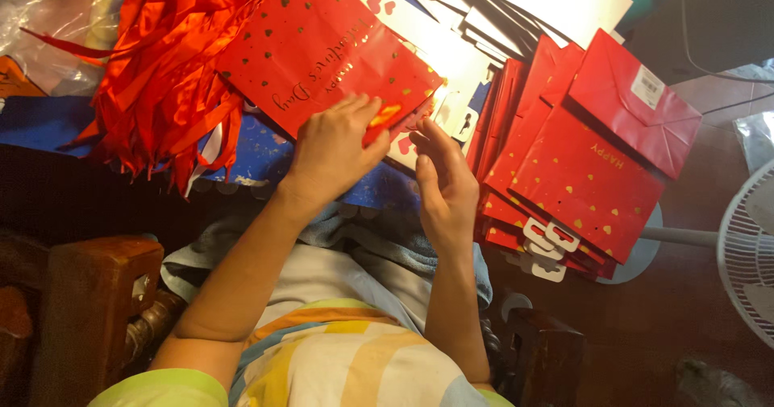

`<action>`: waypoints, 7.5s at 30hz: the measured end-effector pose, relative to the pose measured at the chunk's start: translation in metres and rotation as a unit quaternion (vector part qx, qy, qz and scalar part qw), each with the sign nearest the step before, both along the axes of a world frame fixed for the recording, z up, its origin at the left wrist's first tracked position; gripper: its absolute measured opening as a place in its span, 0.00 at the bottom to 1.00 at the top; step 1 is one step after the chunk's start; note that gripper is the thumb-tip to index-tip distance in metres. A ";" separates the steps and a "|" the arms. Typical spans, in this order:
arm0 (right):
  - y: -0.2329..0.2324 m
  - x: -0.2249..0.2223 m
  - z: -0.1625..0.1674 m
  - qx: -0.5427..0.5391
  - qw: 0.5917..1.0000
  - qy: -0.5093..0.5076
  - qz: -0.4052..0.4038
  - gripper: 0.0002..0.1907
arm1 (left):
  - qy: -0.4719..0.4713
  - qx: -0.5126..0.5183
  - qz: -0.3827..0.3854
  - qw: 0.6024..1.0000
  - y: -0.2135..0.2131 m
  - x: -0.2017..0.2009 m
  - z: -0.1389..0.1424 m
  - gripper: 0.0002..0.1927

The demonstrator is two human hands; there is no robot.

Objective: The person assembles red gift bags by inserting red ribbons through the bag handles and tying them. They handle multiple bags one at a time, threading ribbons and securing them before stacking the finished bags.

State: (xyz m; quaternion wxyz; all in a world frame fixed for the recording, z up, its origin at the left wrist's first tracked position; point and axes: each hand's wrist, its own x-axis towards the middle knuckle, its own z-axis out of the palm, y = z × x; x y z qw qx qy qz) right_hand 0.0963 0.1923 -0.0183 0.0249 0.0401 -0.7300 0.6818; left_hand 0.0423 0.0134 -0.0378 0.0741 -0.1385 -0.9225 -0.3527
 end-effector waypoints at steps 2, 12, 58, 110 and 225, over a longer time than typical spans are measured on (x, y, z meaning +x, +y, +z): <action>-0.008 -0.006 -0.014 -0.004 1.000 0.002 0.001 0.22 | -0.033 0.063 0.001 0.997 -0.010 -0.002 0.007 0.17; -0.027 -0.044 -0.060 -0.085 0.996 -0.032 -0.014 0.21 | -0.218 0.245 0.010 0.945 -0.022 -0.010 -0.005 0.20; -0.012 -0.045 -0.037 -0.084 0.988 -0.067 -0.110 0.12 | -0.250 0.381 -0.072 0.887 0.013 -0.012 0.021 0.09; -0.001 -0.041 -0.058 -0.116 0.987 -0.093 -0.067 0.13 | -0.031 0.266 -0.015 0.963 0.023 0.000 0.025 0.19; -0.016 -0.048 -0.056 -0.117 0.990 -0.065 -0.054 0.04 | -0.053 0.274 0.048 0.959 0.004 -0.006 -0.004 0.08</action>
